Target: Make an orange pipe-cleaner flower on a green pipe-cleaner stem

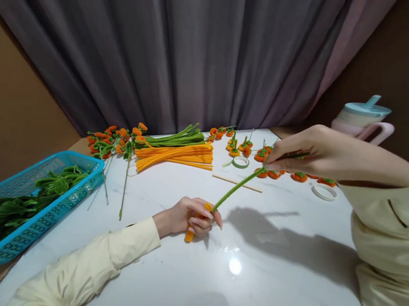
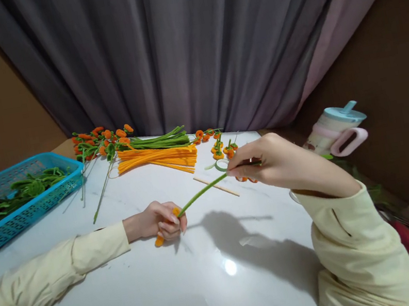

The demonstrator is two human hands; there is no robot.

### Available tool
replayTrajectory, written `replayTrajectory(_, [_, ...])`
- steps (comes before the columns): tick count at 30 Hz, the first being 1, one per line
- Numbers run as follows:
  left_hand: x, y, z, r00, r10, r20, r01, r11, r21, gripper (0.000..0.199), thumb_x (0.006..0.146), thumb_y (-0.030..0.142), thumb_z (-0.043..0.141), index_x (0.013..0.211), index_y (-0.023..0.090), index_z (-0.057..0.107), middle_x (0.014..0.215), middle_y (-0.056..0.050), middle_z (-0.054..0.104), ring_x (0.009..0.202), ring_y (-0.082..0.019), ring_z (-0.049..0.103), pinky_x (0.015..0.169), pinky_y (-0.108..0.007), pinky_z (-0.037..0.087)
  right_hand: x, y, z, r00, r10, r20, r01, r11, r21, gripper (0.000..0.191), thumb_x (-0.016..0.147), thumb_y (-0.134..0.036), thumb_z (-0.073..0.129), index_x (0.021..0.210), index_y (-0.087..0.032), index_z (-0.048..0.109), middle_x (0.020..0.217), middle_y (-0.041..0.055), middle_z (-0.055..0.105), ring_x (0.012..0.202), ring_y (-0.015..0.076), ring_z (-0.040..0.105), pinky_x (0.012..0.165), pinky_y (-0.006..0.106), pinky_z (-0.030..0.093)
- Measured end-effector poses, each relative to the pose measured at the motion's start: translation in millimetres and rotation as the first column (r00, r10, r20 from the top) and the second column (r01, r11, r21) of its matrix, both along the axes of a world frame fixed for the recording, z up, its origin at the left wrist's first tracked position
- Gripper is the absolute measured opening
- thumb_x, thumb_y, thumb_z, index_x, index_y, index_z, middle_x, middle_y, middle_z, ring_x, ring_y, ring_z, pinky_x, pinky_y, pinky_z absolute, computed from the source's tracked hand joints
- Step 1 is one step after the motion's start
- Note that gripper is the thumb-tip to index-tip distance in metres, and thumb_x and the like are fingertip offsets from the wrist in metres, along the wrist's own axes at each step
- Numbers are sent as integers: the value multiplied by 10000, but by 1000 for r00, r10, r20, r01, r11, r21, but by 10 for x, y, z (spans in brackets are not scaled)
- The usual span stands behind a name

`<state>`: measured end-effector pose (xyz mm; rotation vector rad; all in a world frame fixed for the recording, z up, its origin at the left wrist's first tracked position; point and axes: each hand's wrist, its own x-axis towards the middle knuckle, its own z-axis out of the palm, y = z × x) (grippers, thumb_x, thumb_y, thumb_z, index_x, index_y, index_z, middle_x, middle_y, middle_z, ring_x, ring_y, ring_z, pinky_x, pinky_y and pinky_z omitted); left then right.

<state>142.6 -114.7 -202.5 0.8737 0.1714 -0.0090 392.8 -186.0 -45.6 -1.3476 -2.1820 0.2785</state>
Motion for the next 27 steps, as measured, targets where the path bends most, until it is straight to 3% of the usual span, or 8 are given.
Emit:
replayTrajectory(3, [0,-5,-10,1000,11,-4,-11,1000,-4,217,663,178,535,763,29,656,393,64,215,365,-66,175,366,-191,141,24,21,-28,980,109,163,-90,988,-124,245,797,-375,562,757,-192,719,639,46,659,497,124,555,445,223,402])
replayTrajectory(20, [16,10,-22,1000,5,16,-5,1000,-28,214,698,164,505,784,33,650,404,59,225,370,-70,192,367,-185,162,-34,2,2,973,46,228,-11,988,-153,307,825,-429,529,792,-174,698,684,49,666,538,148,576,487,241,421])
replayTrajectory(23, [19,4,-6,1000,9,-4,-9,1000,-27,207,709,158,494,779,39,648,405,57,230,374,-68,181,367,-182,163,-31,17,-14,970,85,229,-50,987,-154,272,830,-398,535,847,-181,699,763,55,691,587,157,606,517,242,444])
replayTrajectory(27, [21,-3,9,1000,10,-26,-11,999,-30,216,733,150,470,790,42,649,409,57,235,373,-65,170,365,-175,165,-44,62,-87,956,205,211,-172,971,-164,249,828,-299,554,1019,-203,680,939,57,703,794,186,656,667,249,493])
